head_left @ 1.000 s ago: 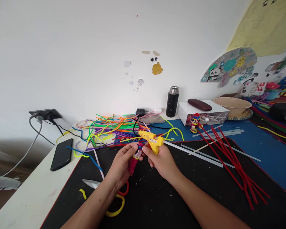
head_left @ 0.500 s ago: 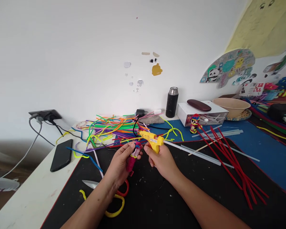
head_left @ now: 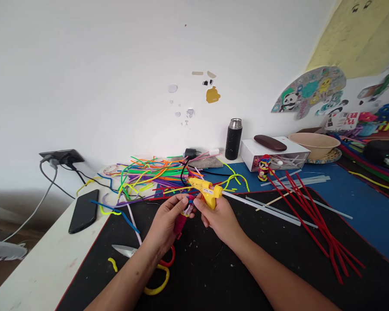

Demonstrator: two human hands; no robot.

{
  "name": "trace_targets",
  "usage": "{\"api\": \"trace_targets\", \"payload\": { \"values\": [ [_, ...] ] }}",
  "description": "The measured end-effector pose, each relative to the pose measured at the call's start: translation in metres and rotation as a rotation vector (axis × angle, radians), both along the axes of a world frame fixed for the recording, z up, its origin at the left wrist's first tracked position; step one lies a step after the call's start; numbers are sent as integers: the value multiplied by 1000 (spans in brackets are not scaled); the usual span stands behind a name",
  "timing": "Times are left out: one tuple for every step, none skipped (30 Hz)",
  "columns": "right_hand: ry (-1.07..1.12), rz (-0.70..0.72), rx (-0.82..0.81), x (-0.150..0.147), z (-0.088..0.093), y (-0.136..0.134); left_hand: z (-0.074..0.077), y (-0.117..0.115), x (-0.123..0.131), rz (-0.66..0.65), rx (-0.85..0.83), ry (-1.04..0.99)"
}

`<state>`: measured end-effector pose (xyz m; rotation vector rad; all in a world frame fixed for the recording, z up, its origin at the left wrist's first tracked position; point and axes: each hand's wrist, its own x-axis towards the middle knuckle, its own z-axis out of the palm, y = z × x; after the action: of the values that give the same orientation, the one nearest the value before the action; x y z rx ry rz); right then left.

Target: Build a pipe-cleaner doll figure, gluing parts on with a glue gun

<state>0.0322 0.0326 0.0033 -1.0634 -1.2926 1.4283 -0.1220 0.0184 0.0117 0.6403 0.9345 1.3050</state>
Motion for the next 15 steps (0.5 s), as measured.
{"api": "trace_targets", "payload": {
  "values": [
    [1, 0, 0, 0, -1, 0, 0, 0, 0, -2, -1, 2],
    [3, 0, 0, 0, -2, 0, 0, -1, 0, -5, -3, 3],
    [7, -2, 0, 0, -2, 1, 1, -1, 0, -8, -5, 4],
    [10, -4, -2, -1, -3, 1, 1, -1, 0, -9, -6, 3],
    [13, -7, -3, -1, -3, 1, 1, -1, 0, -11, -6, 3],
    [14, -11, -4, -1, -3, 1, 1, -1, 0, -11, -5, 3],
    [12, -15, -5, -1, -3, 1, 1, -1, 0, -12, -4, 3],
    [6, -20, -3, 0, -4, 1, 0, -1, 0, -12, -3, 3],
    [-5, -24, 0, 0, -4, 1, 0, -1, 0, -12, -3, 3],
    [-18, -31, 4, 0, -5, 1, 0, -1, 0, -12, -3, 5],
    [-34, -39, 7, 0, -5, 1, 0, -1, 0, -12, -3, 7],
    [-52, -47, 8, 0, -6, 1, 0, -1, 0, -11, -4, 9],
    [-69, -52, 7, 0, -6, 1, 0, -1, 0, -10, -4, 11],
    [-85, -56, 6, 0, -6, 0, 0, -1, 0, -9, -4, 12],
    [-96, -57, 5, 1, -6, 0, 0, -1, 0, -8, -3, 14]
  ]
}}
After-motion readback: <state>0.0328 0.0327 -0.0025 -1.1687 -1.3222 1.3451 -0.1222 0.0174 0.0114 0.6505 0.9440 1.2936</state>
